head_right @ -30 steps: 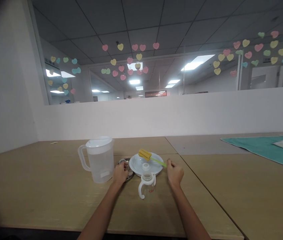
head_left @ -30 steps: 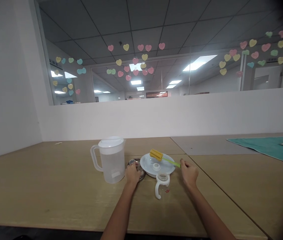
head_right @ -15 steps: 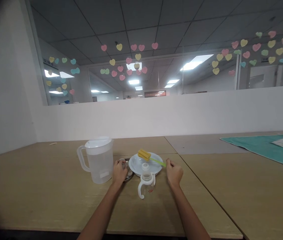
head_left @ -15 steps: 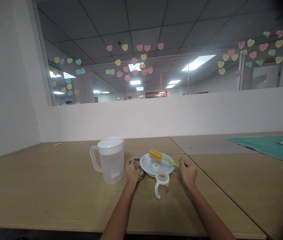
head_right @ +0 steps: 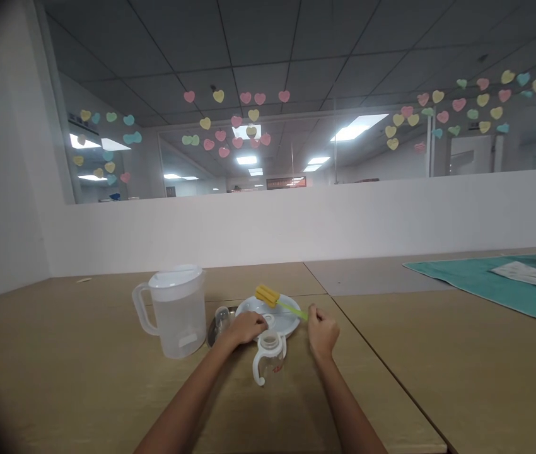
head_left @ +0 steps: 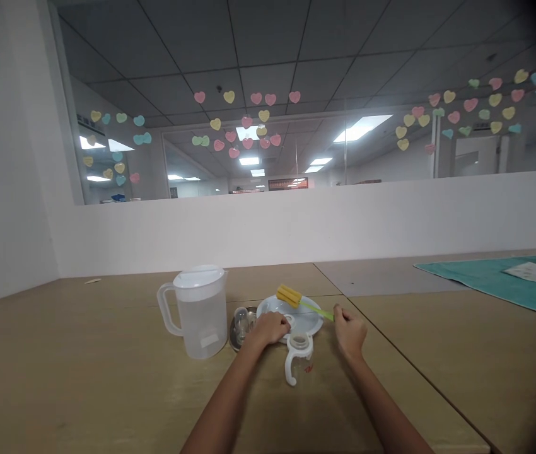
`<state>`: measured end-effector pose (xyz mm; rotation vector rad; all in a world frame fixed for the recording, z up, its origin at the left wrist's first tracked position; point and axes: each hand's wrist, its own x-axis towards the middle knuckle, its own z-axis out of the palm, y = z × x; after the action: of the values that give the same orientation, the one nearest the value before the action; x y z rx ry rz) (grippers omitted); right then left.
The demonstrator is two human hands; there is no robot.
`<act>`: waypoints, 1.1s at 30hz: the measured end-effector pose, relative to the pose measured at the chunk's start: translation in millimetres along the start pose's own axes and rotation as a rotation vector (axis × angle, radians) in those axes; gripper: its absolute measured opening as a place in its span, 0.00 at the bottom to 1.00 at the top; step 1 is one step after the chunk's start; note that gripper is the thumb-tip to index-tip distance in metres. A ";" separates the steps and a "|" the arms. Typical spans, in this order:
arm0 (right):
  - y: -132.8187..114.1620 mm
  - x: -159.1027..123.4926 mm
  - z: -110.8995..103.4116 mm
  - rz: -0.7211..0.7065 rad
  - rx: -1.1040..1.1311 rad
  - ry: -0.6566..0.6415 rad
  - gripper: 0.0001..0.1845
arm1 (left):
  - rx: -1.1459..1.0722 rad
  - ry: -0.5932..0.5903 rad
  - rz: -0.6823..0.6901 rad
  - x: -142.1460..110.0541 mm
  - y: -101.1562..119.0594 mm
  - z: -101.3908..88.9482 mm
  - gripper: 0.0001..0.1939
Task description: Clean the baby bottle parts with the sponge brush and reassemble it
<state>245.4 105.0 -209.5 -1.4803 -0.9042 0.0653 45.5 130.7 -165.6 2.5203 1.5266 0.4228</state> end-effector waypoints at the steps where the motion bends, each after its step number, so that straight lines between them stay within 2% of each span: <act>1: -0.3 -0.1 -0.3 -0.002 -0.001 0.000 0.26 | 0.015 -0.039 -0.006 1.8 0.1 -0.9 0.14; 6: -0.4 0.2 0.1 -0.006 -0.003 -0.014 0.28 | 0.067 -0.139 0.012 9.5 -0.1 -5.5 0.13; 13: -0.8 0.5 0.7 0.031 -0.024 -0.035 0.28 | 0.089 -0.104 0.093 22.8 -1.5 -0.7 0.26; 19: -1.6 0.2 0.3 0.008 -0.033 -0.028 0.28 | 0.062 -0.199 0.089 27.6 -7.0 4.2 0.23; 23: -1.0 -0.2 0.7 -0.013 -0.022 -0.028 0.28 | 0.035 -0.149 0.072 26.4 -8.0 6.9 0.23; 29: -1.4 -1.6 -0.1 -0.029 -0.015 -0.018 0.26 | -0.023 -0.063 0.064 24.6 -6.3 6.5 0.17; 33: -0.8 -0.7 -0.2 -0.017 -0.017 -0.005 0.27 | -0.071 0.069 0.093 12.4 -3.9 5.0 0.17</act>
<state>244.7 104.3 -209.1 -1.4885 -0.9232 0.0495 49.3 143.5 -169.5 2.5543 1.3947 0.5722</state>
